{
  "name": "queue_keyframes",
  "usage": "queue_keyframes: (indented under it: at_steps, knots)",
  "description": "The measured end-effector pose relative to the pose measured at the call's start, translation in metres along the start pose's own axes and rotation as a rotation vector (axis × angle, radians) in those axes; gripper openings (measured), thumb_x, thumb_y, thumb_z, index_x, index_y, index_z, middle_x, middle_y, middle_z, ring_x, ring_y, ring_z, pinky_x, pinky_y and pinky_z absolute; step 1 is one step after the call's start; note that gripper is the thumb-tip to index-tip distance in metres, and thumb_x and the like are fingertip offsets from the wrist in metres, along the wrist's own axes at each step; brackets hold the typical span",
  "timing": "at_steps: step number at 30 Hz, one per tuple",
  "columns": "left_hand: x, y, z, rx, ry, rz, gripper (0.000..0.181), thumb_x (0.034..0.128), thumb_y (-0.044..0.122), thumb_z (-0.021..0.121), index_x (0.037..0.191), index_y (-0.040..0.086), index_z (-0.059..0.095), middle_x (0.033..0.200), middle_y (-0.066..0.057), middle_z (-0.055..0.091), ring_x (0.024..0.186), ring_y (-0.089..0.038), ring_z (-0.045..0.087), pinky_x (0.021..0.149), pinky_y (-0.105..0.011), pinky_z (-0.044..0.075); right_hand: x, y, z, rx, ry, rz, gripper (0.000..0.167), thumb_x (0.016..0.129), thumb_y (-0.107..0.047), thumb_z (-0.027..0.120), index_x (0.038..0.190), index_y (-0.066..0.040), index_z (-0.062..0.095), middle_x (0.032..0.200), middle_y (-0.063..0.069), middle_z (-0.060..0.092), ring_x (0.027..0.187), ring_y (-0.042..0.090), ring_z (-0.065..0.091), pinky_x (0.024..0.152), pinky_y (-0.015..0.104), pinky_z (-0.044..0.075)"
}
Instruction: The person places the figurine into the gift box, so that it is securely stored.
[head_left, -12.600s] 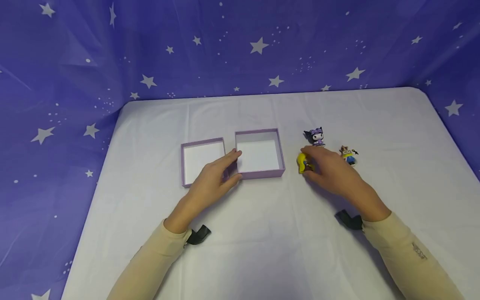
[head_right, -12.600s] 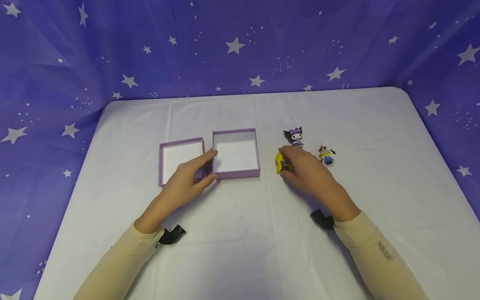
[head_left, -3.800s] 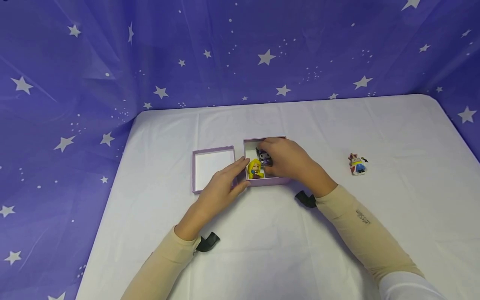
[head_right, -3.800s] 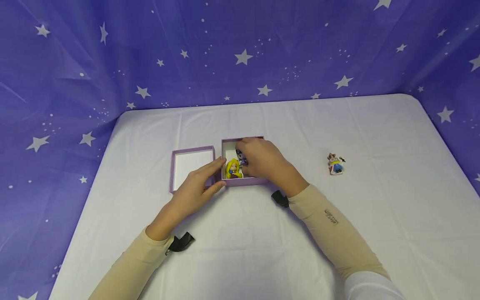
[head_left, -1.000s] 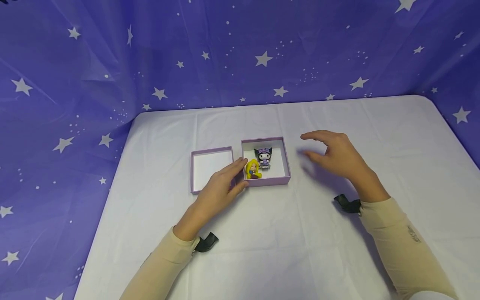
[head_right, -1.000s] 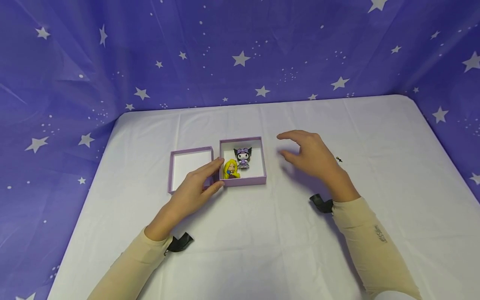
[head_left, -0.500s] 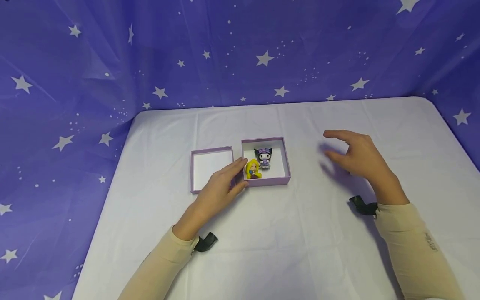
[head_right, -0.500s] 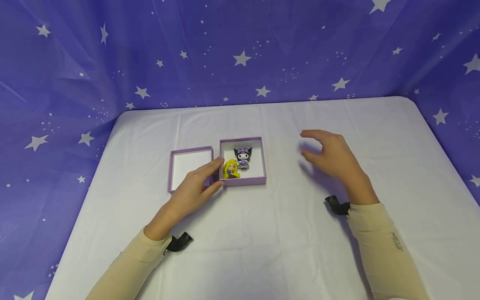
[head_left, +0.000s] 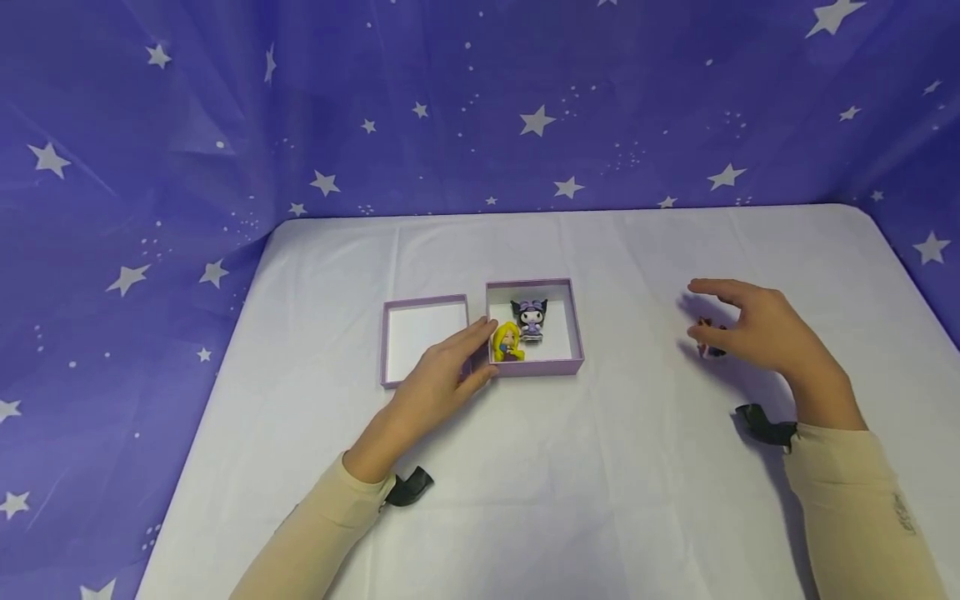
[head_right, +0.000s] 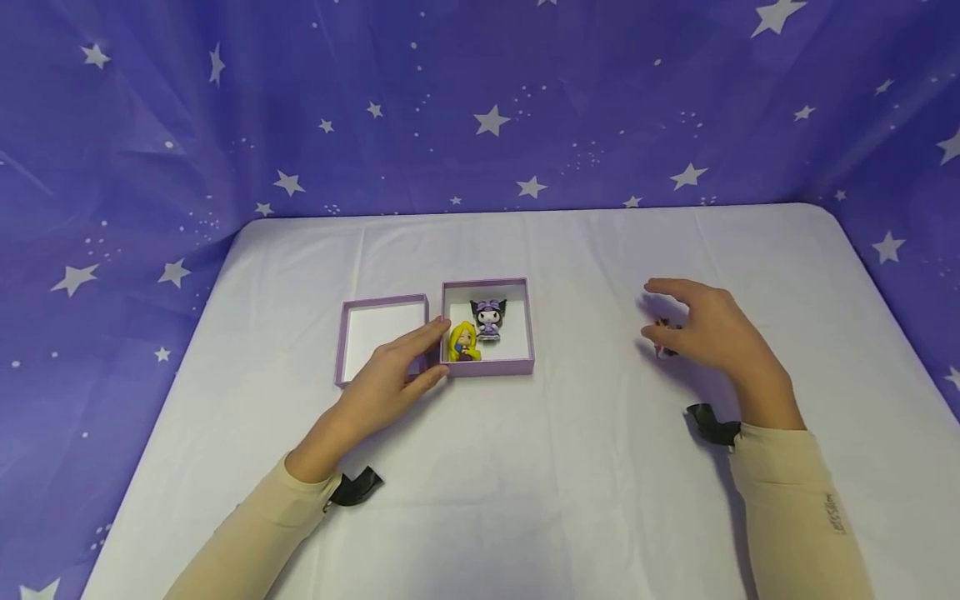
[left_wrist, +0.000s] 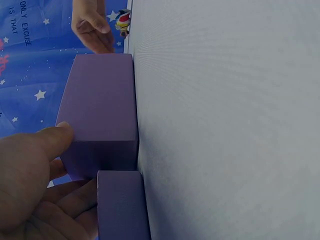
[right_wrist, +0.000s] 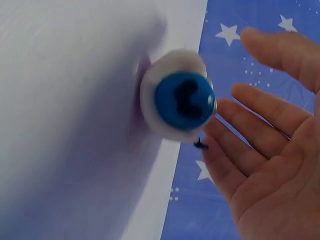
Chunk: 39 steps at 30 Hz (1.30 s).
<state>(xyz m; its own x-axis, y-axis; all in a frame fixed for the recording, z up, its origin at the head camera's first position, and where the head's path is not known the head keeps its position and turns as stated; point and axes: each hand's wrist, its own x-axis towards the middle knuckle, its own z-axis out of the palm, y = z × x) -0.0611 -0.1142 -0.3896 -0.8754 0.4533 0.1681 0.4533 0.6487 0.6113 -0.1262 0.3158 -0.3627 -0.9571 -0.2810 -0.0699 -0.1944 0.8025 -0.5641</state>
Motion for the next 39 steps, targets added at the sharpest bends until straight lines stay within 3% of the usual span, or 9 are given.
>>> queue_keyframes:
  at_steps: [1,4,6,17,29,39]
  knots:
    - [0.000,0.000,0.000,-0.002,-0.001,0.003,0.062,0.0935,0.025,0.068,0.148,0.010,0.042,0.150,-0.012,0.041,0.137,-0.021,0.038,0.111,-0.035,0.034,-0.001,0.002,-0.001,0.009,-0.016,0.007,0.065,0.081,-0.029,0.081,0.138,-0.011,0.054,0.103,0.013,0.071,0.121,0.042,0.049,0.097,0.062,0.037]
    - [0.000,0.001,0.001,-0.002,-0.002,0.010,0.062,0.0936,0.025,0.068,0.148,0.010,0.042,0.150,-0.012,0.041,0.137,-0.021,0.038,0.111,-0.034,0.034,-0.004,0.006,-0.003,-0.001,-0.028,-0.009,0.066,0.080,-0.027,0.082,0.137,-0.008,0.055,0.131,0.018,0.059,0.127,0.046,0.044,0.098,0.066,0.035]
    - [0.001,0.001,0.001,0.003,-0.002,0.013,0.062,0.0937,0.026,0.068,0.148,0.010,0.042,0.150,-0.012,0.041,0.137,-0.021,0.038,0.111,-0.034,0.034,-0.006,0.008,-0.003,-0.006,-0.029,-0.021,0.066,0.079,-0.025,0.083,0.136,-0.007,0.056,0.138,0.019,0.052,0.127,0.046,0.044,0.097,0.066,0.036]
    - [0.000,0.005,0.000,-0.004,-0.001,0.014,0.062,0.0936,0.025,0.068,0.148,0.009,0.042,0.150,-0.012,0.041,0.137,-0.021,0.038,0.111,-0.034,0.033,-0.012,0.015,-0.001,-0.029,-0.073,-0.058,0.065,0.075,-0.015,0.085,0.134,-0.005,0.057,0.135,0.021,0.055,0.126,0.043,0.045,0.097,0.059,0.037]
    - [-0.001,0.003,0.001,-0.001,0.006,0.017,0.062,0.0930,0.023,0.069,0.147,0.009,0.043,0.149,-0.013,0.042,0.137,-0.023,0.039,0.110,-0.036,0.035,-0.017,0.016,0.000,-0.069,-0.079,-0.063,0.058,0.075,-0.013,0.084,0.128,-0.006,0.061,0.127,0.021,0.059,0.119,0.044,0.050,0.094,0.061,0.039]
    - [-0.001,0.001,0.000,0.001,0.011,0.006,0.062,0.0938,0.025,0.068,0.148,0.010,0.043,0.149,-0.012,0.042,0.136,-0.022,0.040,0.110,-0.036,0.035,-0.015,0.017,-0.001,-0.122,-0.110,-0.128,0.060,0.073,-0.011,0.085,0.127,-0.006,0.061,0.123,0.020,0.061,0.113,0.037,0.054,0.090,0.056,0.042]
